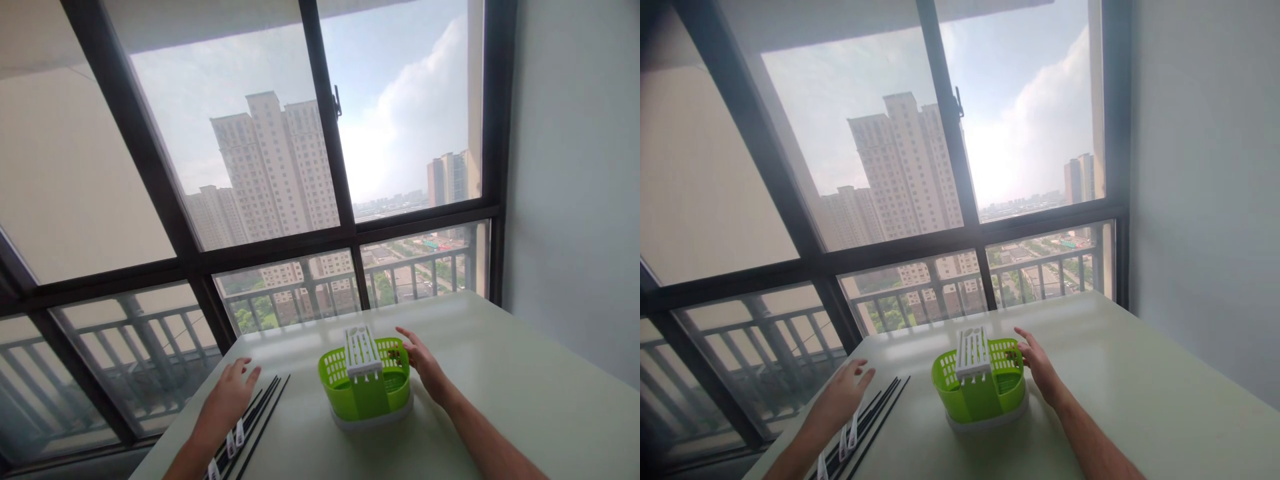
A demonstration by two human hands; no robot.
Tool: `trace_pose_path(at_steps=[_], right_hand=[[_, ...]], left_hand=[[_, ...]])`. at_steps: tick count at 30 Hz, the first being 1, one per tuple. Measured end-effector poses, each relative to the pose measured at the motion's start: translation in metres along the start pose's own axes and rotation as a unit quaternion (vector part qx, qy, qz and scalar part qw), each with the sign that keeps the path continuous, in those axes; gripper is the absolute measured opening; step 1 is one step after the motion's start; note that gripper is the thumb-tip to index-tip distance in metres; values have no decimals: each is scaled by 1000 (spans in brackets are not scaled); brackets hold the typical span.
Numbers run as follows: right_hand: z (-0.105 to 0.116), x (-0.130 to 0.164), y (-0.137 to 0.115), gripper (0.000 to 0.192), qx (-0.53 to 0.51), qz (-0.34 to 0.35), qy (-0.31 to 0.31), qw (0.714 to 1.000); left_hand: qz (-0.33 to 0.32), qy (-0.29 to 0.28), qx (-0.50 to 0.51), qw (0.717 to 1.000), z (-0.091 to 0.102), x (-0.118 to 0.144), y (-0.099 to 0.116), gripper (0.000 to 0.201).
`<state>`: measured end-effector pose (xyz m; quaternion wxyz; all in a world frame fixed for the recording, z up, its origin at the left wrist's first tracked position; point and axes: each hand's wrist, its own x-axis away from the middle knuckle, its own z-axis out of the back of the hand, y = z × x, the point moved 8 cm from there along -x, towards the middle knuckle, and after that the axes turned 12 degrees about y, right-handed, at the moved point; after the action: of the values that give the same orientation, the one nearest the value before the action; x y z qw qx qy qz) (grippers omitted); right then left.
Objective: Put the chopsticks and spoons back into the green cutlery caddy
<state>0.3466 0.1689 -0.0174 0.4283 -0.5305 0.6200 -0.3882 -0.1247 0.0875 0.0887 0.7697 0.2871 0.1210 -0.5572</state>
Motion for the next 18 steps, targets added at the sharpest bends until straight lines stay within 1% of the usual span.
trace_pose_path(at_steps=[3,5,6,7,9,11,13,15,18], right_hand=[[-2,1,-3,69,7,5,-1,1000],[-2,1,-5,69,11,7,-1,1000],[-3,1,-5,69,12,8,0,1000],[-3,1,-6,70,13,9,2,1000],[-3,1,-6,70,10,13,3,1000],[-2,0,-6,70,8,21,7,1000],[-1,-1,-6,71,7,28,11,1000],[0,-4,-6,72,6,32,12,999],[1,-9,-3,77,13,45,18,999]], left_hand=[[-70,-24,77,994,1,28,82,63],[-121,-46,124,984,4,50,137,67],[-141,-54,137,979,5,60,161,70],[-159,-57,144,975,5,70,183,74],[-188,-52,138,971,2,84,217,83],[-206,-30,111,972,-5,93,241,93],[-208,-1,77,975,-13,95,254,99],[-198,16,51,979,-19,94,261,102],[-177,6,36,984,-27,89,262,99]])
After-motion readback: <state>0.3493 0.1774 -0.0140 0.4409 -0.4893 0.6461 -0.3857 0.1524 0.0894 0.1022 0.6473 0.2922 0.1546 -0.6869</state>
